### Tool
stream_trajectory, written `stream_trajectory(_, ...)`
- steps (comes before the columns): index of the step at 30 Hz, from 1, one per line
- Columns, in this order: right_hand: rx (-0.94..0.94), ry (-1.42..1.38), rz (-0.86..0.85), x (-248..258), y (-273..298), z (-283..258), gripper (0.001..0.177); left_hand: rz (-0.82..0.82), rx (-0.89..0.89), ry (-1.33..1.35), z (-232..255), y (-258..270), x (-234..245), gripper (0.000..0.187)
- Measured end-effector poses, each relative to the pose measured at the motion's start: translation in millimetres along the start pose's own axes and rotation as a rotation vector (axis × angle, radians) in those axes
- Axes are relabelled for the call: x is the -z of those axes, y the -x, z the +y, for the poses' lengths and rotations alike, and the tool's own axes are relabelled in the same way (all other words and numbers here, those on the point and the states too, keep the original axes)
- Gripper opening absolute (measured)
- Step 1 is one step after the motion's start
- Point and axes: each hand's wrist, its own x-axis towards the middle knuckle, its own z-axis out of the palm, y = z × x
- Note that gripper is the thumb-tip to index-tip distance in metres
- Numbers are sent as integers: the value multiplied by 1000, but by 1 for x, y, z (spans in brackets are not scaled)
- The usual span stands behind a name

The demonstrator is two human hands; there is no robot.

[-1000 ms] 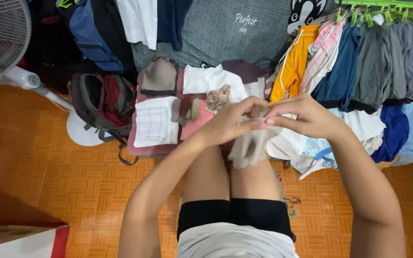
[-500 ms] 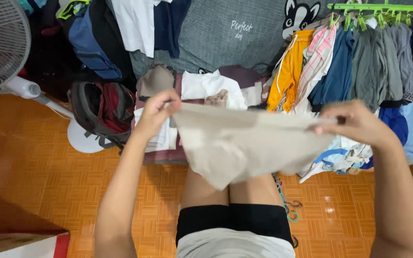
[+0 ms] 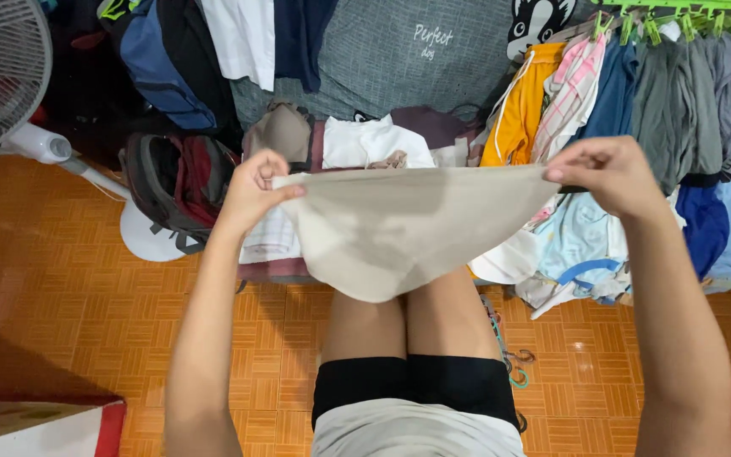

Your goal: Folding various articles of clothing including underwear and shorts.

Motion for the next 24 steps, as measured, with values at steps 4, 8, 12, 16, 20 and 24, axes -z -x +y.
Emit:
stream_trajectory(4, 35, -86, -46, -35, -32, -12, 17, 44, 29, -5, -21, -24, 5, 60)
stream_trajectory(8, 150, 289, -56, -59, -52, -22, 29, 130, 15, -153, -47, -43, 13, 68)
stream_trajectory(12, 526, 762, 157, -73, -27, -20, 17, 119, -67, -142, -9, -13, 3, 61)
stream_trajectory(16, 539, 831, 186, -76, 34, 24, 23, -63, -267, -367, -49, 70, 3, 63)
stream_trajectory(20, 393, 674, -55, -98, 110, 87, 24, -153, -74, -458, -124, 158, -29, 60)
stream_trajectory(24, 361, 509, -369, -118, 182, 125, 25, -449, 104, -700, -151, 224, -76, 46)
